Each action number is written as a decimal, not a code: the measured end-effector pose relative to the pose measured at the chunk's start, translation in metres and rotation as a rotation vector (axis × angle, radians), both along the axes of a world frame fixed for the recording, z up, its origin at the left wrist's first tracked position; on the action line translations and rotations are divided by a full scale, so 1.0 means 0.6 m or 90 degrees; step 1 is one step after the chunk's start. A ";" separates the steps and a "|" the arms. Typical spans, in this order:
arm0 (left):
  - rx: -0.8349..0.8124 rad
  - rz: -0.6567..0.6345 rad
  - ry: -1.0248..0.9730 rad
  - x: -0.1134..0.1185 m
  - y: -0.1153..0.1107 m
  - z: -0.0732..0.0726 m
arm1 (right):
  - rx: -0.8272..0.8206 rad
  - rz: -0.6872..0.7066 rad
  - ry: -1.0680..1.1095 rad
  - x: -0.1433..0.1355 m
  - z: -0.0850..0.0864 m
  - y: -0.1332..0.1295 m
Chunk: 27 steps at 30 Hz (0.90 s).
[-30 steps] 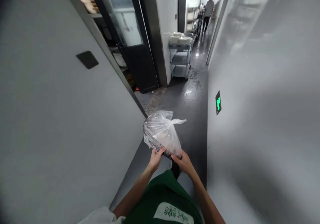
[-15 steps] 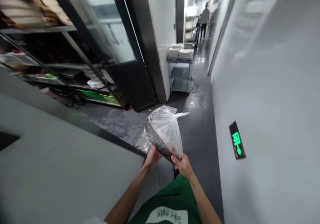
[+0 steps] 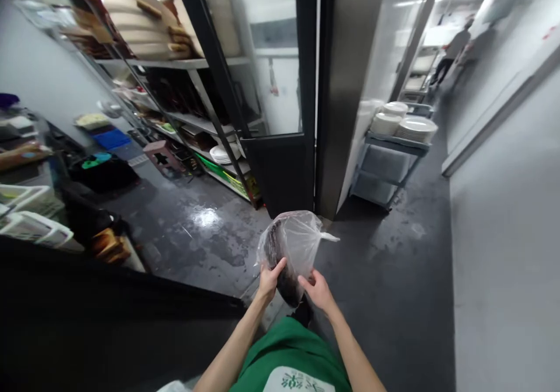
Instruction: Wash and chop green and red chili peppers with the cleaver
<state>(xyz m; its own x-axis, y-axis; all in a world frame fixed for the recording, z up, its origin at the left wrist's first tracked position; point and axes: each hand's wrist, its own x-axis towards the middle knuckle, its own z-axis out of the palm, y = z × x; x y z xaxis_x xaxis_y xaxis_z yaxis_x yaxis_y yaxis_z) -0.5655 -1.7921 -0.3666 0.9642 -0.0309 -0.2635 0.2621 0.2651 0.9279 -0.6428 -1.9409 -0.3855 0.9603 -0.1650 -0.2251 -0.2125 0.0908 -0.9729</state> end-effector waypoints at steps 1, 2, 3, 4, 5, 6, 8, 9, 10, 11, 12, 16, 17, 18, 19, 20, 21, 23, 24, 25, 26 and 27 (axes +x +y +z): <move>0.004 0.008 -0.007 0.051 -0.002 -0.008 | 0.004 -0.006 -0.002 0.059 -0.003 -0.004; 0.003 0.021 -0.008 0.101 -0.003 -0.014 | 0.010 -0.008 -0.005 0.116 -0.005 -0.008; -0.001 0.039 -0.005 0.150 -0.003 -0.018 | 0.015 -0.007 -0.004 0.170 -0.006 -0.011; -0.003 0.060 -0.001 0.199 0.001 -0.022 | 0.021 -0.003 0.005 0.220 -0.007 -0.015; -0.002 0.084 0.007 0.246 0.009 -0.024 | 0.023 0.003 0.022 0.266 -0.009 -0.018; 0.003 0.112 0.018 0.292 0.020 -0.026 | 0.022 0.007 0.046 0.308 -0.012 -0.022; 0.013 0.163 0.051 0.377 0.055 -0.028 | 0.016 0.001 0.108 0.385 -0.023 -0.027; 0.013 0.184 0.073 0.416 0.076 -0.030 | 0.017 0.000 0.138 0.423 -0.032 -0.026; 0.007 0.204 0.094 0.454 0.100 -0.031 | 0.020 0.008 0.164 0.463 -0.041 -0.021; -0.003 0.225 0.109 0.489 0.125 -0.033 | 0.024 0.024 0.184 0.506 -0.050 -0.011; -0.013 0.251 0.116 0.523 0.151 -0.034 | 0.026 0.054 0.196 0.553 -0.057 0.005; -0.023 0.378 0.098 0.637 0.248 -0.025 | 0.042 0.226 0.174 0.780 -0.046 0.119; -0.021 0.400 0.096 0.661 0.271 -0.019 | 0.054 0.261 0.161 0.844 -0.033 0.157; -0.020 0.420 0.093 0.684 0.292 -0.013 | 0.066 0.293 0.146 0.908 -0.018 0.198; -0.020 0.440 0.088 0.705 0.313 -0.007 | 0.072 0.326 0.127 0.971 0.000 0.240; -0.023 0.461 0.079 0.727 0.332 -0.002 | 0.070 0.362 0.101 1.033 0.019 0.283; -0.029 0.481 0.070 0.749 0.351 0.001 | 0.056 0.401 0.070 1.091 0.037 0.327; -0.047 0.519 0.057 0.799 0.392 0.001 | -0.004 0.473 -0.011 1.192 0.070 0.418; -0.045 0.543 0.058 0.826 0.416 -0.001 | -0.035 0.506 -0.055 1.234 0.082 0.464; -0.027 0.578 0.068 0.856 0.444 -0.004 | -0.055 0.540 -0.096 1.271 0.091 0.509; 0.014 0.629 0.084 0.887 0.475 -0.007 | -0.062 0.576 -0.132 1.302 0.096 0.553; 0.080 0.692 0.097 0.920 0.511 -0.009 | -0.059 0.619 -0.163 1.329 0.097 0.596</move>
<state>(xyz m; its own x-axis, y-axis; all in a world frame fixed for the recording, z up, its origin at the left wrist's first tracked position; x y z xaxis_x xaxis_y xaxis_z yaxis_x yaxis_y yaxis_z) -0.0136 -1.4856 -0.3718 0.4183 0.8486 -0.3239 0.0601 0.3300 0.9421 0.1547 -1.5833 -0.3275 0.7054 0.7085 -0.0196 0.0616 -0.0889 -0.9941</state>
